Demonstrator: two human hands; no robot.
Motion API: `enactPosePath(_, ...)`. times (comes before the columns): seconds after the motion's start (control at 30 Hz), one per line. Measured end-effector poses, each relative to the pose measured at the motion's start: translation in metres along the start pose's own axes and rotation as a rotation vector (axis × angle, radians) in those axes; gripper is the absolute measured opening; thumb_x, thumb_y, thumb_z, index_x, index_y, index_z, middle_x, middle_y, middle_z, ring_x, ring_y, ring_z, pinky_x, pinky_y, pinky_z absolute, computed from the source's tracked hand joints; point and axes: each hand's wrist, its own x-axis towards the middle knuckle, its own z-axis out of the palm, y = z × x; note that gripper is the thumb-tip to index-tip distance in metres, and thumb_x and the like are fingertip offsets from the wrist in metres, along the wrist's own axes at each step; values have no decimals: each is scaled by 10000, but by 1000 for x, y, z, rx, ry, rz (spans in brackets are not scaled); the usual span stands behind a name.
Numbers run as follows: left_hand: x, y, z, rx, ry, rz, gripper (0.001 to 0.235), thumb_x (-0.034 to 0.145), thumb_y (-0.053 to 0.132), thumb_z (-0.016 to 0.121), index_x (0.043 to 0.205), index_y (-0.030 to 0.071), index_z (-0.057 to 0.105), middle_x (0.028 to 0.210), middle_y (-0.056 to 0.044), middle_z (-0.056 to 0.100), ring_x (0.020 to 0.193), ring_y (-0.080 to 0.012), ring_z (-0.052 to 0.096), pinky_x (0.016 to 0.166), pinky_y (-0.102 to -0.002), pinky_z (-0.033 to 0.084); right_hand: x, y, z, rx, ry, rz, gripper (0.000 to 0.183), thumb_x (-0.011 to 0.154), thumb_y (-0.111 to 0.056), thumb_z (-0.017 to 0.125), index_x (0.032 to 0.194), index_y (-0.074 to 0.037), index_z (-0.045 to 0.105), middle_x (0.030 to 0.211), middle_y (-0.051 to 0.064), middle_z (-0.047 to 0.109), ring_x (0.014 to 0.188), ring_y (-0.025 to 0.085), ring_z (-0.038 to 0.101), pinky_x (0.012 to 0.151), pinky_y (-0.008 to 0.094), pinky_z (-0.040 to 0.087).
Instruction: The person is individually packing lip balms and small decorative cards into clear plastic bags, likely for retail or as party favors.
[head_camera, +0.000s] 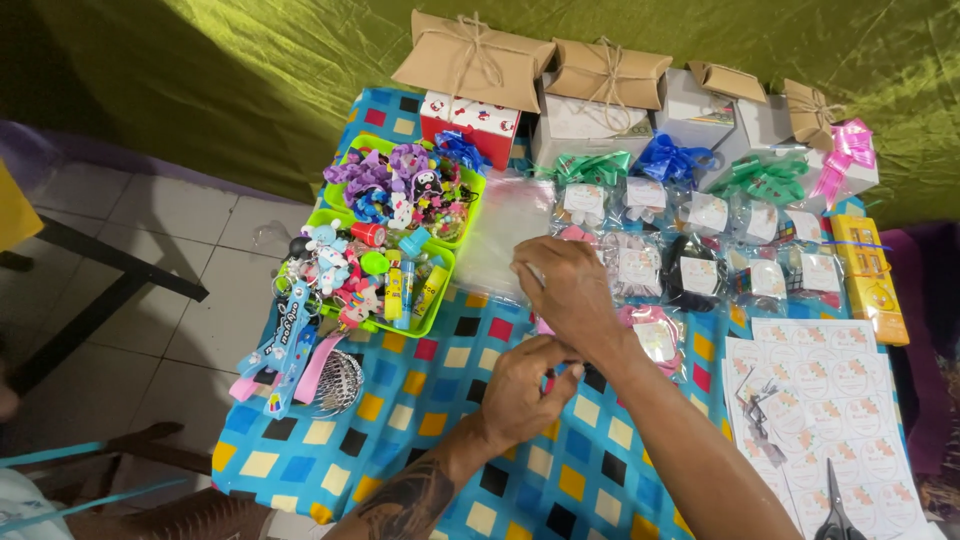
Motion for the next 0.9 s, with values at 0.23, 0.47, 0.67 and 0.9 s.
enactPosePath(0.23, 5, -23, -9, -967, 29, -572, 764, 1049, 642, 303, 1417, 48, 613, 1134, -216, 733, 1053, -313, 740, 910, -475, 617, -65, -46, -47, -335, 179, -116, 230, 975, -252, 670, 783, -132, 631, 837, 61, 649, 832, 268, 674, 895, 431, 530)
enactPosePath(0.47, 17, 16, -33, -841, -217, -770, 405, 969, 183, 639, 1301, -44, 684, 1197, -221, 738, 1081, -247, 695, 914, -407, 606, -133, -62, -63, -212, -88, -65, 96, 902, -218, 709, 879, -130, 682, 971, 43, 715, 884, 254, 719, 843, 440, 555)
enactPosePath(0.67, 7, 11, -23, -704, -433, -759, 222, 1017, 133, 666, 1198, 48, 764, 1083, -215, 769, 1036, -303, 753, 887, -403, 631, -105, -37, -110, 51, -45, 368, 212, 907, -195, 741, 1111, -142, 762, 1100, 76, 750, 1055, 317, 729, 901, 455, 565)
enactPosePath(0.9, 3, 6, -17, -724, -383, -771, 255, 953, 63, 741, 1203, 15, 747, 1030, -197, 771, 943, -259, 755, 818, -381, 656, -68, -14, -106, 517, -363, 598, 185, 851, 18, 731, 1022, 8, 801, 833, 212, 773, 810, 354, 786, 798, 491, 602)
